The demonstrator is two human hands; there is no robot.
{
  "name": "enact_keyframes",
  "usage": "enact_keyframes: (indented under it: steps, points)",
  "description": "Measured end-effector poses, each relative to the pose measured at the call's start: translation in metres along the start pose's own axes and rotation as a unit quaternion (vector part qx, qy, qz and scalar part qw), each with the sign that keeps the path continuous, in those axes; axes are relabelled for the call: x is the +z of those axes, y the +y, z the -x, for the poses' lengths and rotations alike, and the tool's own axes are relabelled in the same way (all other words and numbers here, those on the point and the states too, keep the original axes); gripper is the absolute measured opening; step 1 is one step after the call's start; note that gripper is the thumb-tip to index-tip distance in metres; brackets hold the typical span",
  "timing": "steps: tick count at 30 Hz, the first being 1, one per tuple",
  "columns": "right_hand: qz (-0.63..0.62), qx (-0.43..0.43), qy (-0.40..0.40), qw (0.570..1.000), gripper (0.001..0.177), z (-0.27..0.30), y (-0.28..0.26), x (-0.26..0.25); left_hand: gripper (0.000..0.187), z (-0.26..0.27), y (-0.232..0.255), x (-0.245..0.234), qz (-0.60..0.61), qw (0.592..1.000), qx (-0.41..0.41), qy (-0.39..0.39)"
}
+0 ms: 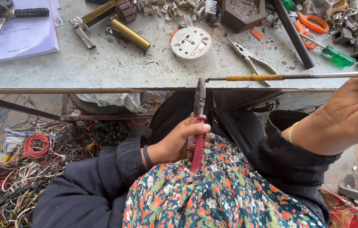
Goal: The person uses pliers and a screwdriver to scrape and clean a small metal component held in their lap. They then handle a white plastic electrical connector, inserting wires and adjusting the assembly with their hands and tools.
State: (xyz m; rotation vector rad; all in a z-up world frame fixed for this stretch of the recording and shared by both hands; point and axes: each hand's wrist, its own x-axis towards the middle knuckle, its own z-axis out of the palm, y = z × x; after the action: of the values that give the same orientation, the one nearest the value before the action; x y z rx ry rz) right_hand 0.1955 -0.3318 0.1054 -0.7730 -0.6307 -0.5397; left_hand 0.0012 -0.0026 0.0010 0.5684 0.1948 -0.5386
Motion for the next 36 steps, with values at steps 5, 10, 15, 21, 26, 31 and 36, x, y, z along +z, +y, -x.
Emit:
enact_keyframes:
  steps: [5,10,15,21,26,31,36]
  points:
    - [0.037,-0.012,-0.020,0.999,0.030,0.001,-0.001,0.018,0.033,0.000,0.001,0.001,-0.004,1.000,-0.010,0.030]
    - [0.074,-0.036,-0.047,0.995,0.032,0.006,0.000,0.030,0.030,0.001,0.000,0.001,0.007,1.000,0.004,-0.007]
    - [0.098,-0.051,-0.060,0.992,0.034,0.013,-0.001,0.038,0.029,0.002,-0.003,0.000,0.009,1.000,-0.001,0.002]
    - [0.050,-0.076,-0.036,0.995,0.033,0.009,0.000,0.052,0.029,0.002,-0.002,-0.001,0.005,1.000,0.004,-0.005]
    - [0.055,-0.092,-0.042,0.993,0.034,0.002,0.012,0.070,0.029,0.002,-0.002,0.000,0.013,1.000,-0.002,0.006]
    - [0.051,-0.095,-0.075,0.991,0.036,-0.006,0.020,0.083,0.028,0.001,-0.003,-0.001,0.009,1.000,0.002,0.003]
    - [0.073,-0.108,-0.097,0.987,0.036,-0.003,0.021,0.087,0.028,0.001,-0.002,-0.001,0.009,1.000,0.016,-0.020]
